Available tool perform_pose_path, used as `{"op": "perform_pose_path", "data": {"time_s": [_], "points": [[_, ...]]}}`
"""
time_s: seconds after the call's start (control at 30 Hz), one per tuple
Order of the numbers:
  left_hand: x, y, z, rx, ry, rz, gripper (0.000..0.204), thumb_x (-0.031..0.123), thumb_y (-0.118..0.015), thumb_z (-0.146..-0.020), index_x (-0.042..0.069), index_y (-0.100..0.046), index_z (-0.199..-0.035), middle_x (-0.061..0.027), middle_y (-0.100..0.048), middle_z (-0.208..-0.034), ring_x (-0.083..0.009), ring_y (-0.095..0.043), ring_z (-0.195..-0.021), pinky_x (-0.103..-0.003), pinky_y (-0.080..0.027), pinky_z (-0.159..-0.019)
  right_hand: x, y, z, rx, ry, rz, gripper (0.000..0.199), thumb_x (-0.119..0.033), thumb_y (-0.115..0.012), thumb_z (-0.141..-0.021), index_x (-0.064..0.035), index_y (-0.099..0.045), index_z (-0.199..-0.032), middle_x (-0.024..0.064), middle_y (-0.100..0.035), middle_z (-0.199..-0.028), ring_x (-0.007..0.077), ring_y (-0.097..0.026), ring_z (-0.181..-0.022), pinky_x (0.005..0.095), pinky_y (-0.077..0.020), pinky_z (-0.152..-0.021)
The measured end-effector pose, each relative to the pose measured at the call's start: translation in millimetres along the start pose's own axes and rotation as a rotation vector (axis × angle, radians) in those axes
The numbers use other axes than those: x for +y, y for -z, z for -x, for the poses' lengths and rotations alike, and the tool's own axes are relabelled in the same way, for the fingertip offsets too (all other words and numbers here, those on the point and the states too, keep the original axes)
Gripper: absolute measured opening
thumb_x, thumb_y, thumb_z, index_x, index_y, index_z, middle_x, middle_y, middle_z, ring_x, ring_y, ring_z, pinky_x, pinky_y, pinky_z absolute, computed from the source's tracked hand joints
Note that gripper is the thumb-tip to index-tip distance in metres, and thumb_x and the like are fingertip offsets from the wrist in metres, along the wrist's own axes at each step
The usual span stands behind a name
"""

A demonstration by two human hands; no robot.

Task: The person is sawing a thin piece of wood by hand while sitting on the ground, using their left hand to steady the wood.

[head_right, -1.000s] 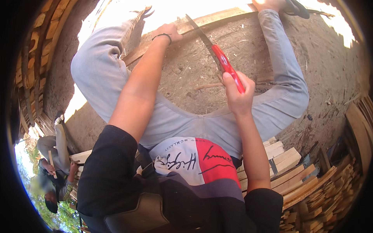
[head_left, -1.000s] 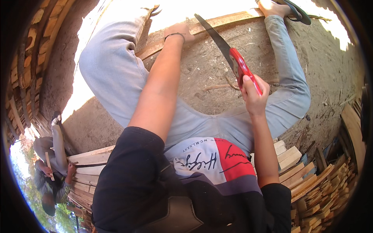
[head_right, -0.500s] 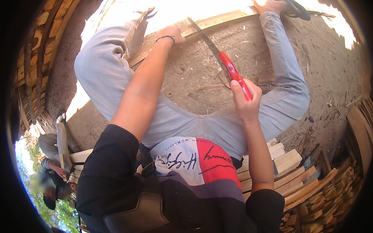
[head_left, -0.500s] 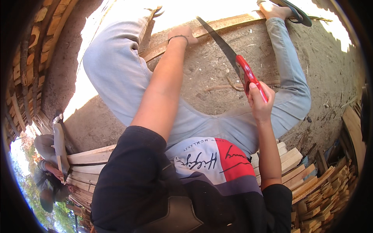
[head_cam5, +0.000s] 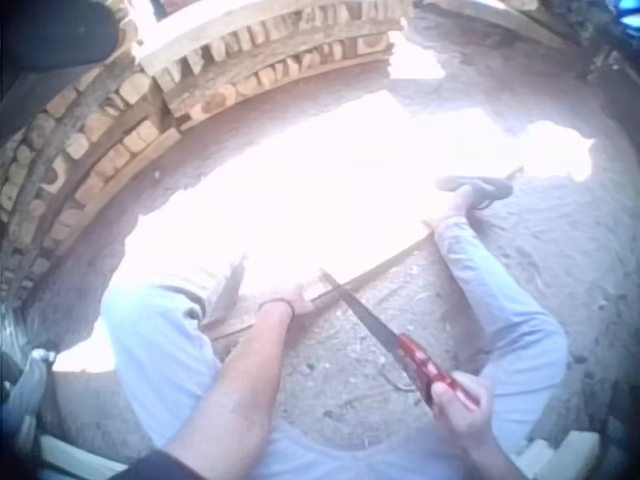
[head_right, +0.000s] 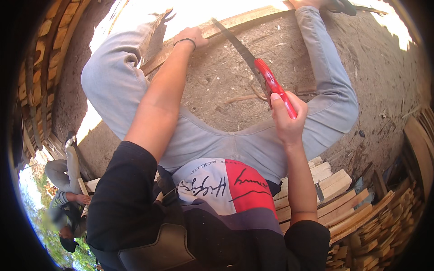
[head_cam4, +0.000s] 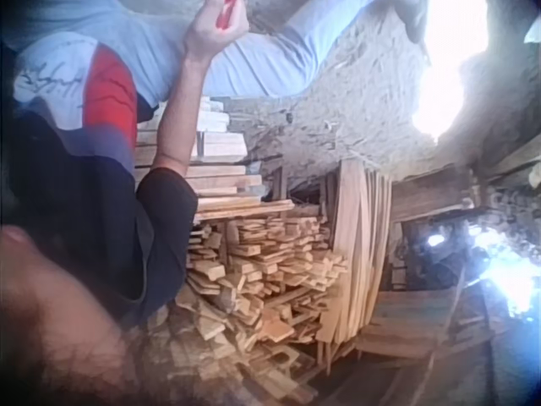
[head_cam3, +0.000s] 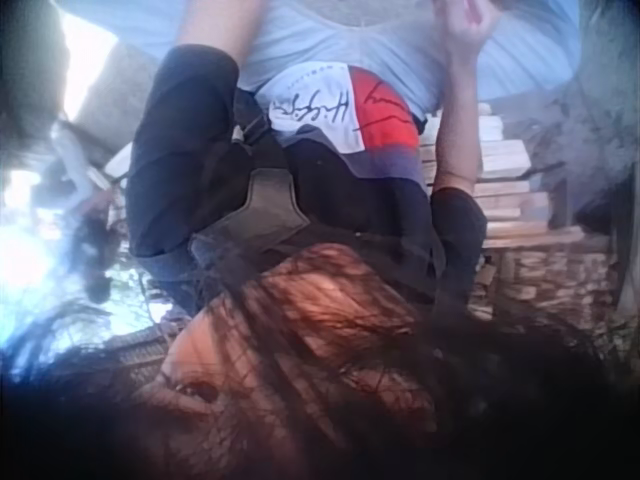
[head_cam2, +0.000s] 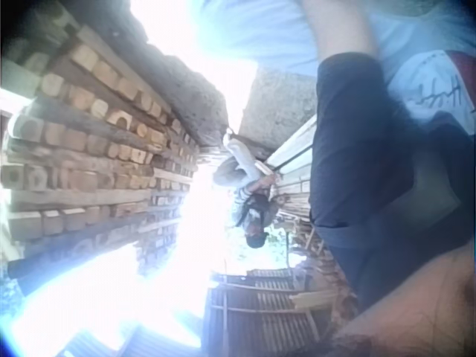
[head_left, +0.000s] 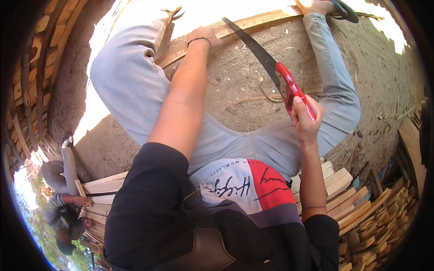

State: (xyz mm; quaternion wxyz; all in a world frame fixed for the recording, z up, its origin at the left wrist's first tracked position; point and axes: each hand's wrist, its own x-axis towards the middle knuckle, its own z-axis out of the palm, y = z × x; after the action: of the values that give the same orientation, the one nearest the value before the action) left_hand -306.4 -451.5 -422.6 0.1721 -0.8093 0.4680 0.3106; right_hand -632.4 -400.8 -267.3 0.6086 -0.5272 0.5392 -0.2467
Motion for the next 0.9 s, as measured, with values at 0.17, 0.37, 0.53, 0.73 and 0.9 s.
{"op": "perform_pose_path", "data": {"time_s": [0.17, 0.37, 0.53, 0.73, 0.9], "points": [[-2, -14, -14, -0.049, -0.037, 0.040, 0.047, 0.037, -0.063, -0.078, 0.011, -0.070, -0.116, -0.0126, -0.072, -0.113, -0.0277, -0.068, -0.105, -0.041, -0.055, -0.092, -11, 2, 22, 0.108, 0.088, -0.254, 0.031, -0.022, -0.056, -0.098, -0.0051, -0.051, -0.073, -0.0007, -0.048, -0.058, 0.0057, -0.037, -0.045, 0.0240, -0.0270, -0.042], [-16, -28, -25, -0.146, -0.138, 0.087, 0.053, 0.038, -0.069, -0.076, 0.007, -0.070, -0.118, -0.0156, -0.069, -0.119, -0.0291, -0.066, -0.110, -0.041, -0.053, -0.097, -59, 50, 39, 0.283, 0.458, -0.553, 0.030, -0.032, -0.051, -0.098, -0.0070, -0.049, -0.081, 0.0040, -0.043, -0.070, 0.0115, -0.035, -0.047, 0.0321, -0.0378, -0.064], [-12, -16, -12, -0.441, -0.002, 0.392, 0.062, 0.047, -0.074, -0.072, 0.007, -0.068, -0.119, -0.0121, -0.069, -0.111, -0.0228, -0.065, -0.100, -0.036, -0.050, -0.087, -46, 75, 77, 0.375, 0.373, -0.483, 0.028, -0.032, -0.051, -0.098, -0.0097, -0.049, -0.081, 0.0020, -0.042, -0.070, 0.0111, -0.035, -0.046, 0.0311, -0.0388, -0.064], [-3, -24, -9, -0.814, -0.014, 0.496, 0.036, 0.052, -0.071, -0.084, 0.018, -0.068, -0.095, -0.0060, -0.064, -0.089, -0.0164, -0.057, -0.081, -0.035, -0.043, -0.079, -36, 63, 112, 0.453, 0.274, -0.500, 0.026, -0.028, -0.049, -0.099, -0.0098, -0.049, -0.080, 0.0013, -0.043, -0.070, 0.0099, -0.036, -0.045, 0.0291, -0.0401, -0.061], [18, -10, -5, -0.726, -0.104, 0.296, 0.029, 0.042, -0.068, -0.091, 0.016, -0.072, -0.101, -0.0083, -0.070, -0.106, -0.0206, -0.064, -0.095, -0.037, -0.048, -0.083, -44, 58, 110, 0.481, 0.288, -0.494, 0.026, -0.028, -0.050, -0.099, -0.0096, -0.049, -0.080, 0.0014, -0.044, -0.069, 0.0102, -0.036, -0.044, 0.0292, -0.0406, -0.060]]}}
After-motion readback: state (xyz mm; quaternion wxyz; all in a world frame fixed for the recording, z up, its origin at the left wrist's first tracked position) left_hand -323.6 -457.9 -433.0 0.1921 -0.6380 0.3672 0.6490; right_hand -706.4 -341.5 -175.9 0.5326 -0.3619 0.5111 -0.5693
